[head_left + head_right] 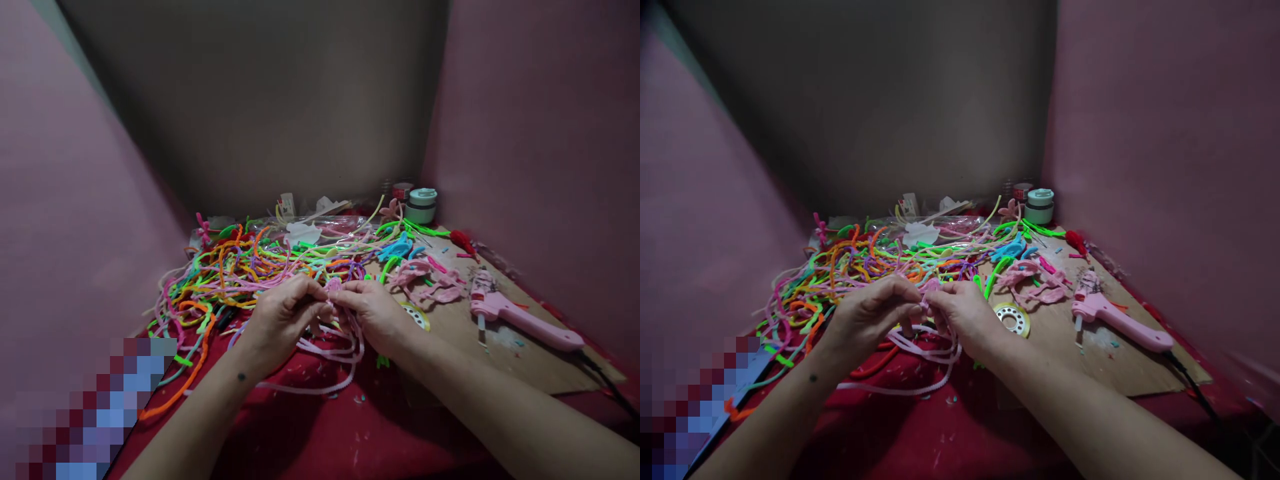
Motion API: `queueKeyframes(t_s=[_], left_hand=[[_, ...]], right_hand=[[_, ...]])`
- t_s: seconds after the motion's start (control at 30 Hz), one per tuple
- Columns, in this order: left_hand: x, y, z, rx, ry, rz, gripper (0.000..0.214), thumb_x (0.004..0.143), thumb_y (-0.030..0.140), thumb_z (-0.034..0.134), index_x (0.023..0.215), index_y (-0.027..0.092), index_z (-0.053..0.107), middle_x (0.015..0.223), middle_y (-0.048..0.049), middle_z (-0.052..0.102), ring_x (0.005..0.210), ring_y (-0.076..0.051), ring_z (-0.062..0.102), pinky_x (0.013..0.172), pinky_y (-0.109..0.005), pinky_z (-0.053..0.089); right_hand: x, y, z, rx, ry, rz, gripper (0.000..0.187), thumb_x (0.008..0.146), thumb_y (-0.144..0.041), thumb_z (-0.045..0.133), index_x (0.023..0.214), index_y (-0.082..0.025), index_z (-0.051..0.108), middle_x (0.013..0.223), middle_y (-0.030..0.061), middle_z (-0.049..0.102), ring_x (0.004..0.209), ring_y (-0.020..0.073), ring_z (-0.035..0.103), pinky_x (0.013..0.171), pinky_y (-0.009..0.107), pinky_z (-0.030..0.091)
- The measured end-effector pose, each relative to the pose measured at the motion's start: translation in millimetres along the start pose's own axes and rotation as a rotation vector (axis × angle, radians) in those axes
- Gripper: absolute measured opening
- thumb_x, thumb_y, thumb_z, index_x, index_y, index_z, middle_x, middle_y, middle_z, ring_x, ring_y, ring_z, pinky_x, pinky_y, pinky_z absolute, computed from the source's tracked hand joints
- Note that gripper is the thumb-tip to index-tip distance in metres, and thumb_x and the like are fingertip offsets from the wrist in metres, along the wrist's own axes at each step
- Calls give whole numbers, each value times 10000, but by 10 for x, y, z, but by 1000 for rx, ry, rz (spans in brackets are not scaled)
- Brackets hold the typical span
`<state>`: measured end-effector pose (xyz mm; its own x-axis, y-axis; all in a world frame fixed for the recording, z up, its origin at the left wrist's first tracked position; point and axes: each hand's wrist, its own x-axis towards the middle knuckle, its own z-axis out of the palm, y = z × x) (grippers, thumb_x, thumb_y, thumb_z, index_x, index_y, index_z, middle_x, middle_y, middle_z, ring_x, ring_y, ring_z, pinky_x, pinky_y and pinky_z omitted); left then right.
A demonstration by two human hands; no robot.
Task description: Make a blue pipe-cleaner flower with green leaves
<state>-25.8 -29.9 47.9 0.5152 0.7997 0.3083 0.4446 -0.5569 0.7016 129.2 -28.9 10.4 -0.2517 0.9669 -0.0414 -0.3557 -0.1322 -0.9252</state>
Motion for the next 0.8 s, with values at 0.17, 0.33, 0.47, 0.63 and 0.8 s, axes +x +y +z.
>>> queueKeyframes(t_s=[0.17,0.33,0.47,0.63,0.8], left_hand=[[0,-18,-19,195,26,163,101,842,198,510,753,165,545,694,2,558,622,-95,531,581,-206,426],[-61,-31,-25,580,-53,383,145,877,160,422,851,158,565,876,-51,559,718,-107,527,605,-217,410],[-74,18,-35,485,-7,395,104,840,151,494,859,186,590,944,-47,526,762,-108,519,636,-218,416],[11,36,45,-223,115,-83,318,752,239,631,1031,205,481,738,18,536,583,-87,478,517,-196,391],[72,-5,245,-601,-14,-314,151,753,274,596,809,149,533,651,10,579,469,-68,433,441,-192,334]], right_hand=[[-29,-26,18,6,-1,-1,195,666,-256,625,524,-143,553,448,-39,461,391,64,357,396,218,240],[-48,-41,32,28,-29,18,190,635,-214,620,482,-144,531,413,-46,442,375,59,335,388,222,216],[-51,-39,24,134,-119,23,193,652,-200,632,498,-143,531,413,-54,433,370,54,344,377,208,232],[-39,-48,15,322,-102,33,159,698,-261,656,615,-141,592,452,-55,483,361,42,360,346,178,257],[12,14,-21,378,-14,115,168,686,-276,677,638,-147,581,366,-86,408,309,31,306,299,152,215]])
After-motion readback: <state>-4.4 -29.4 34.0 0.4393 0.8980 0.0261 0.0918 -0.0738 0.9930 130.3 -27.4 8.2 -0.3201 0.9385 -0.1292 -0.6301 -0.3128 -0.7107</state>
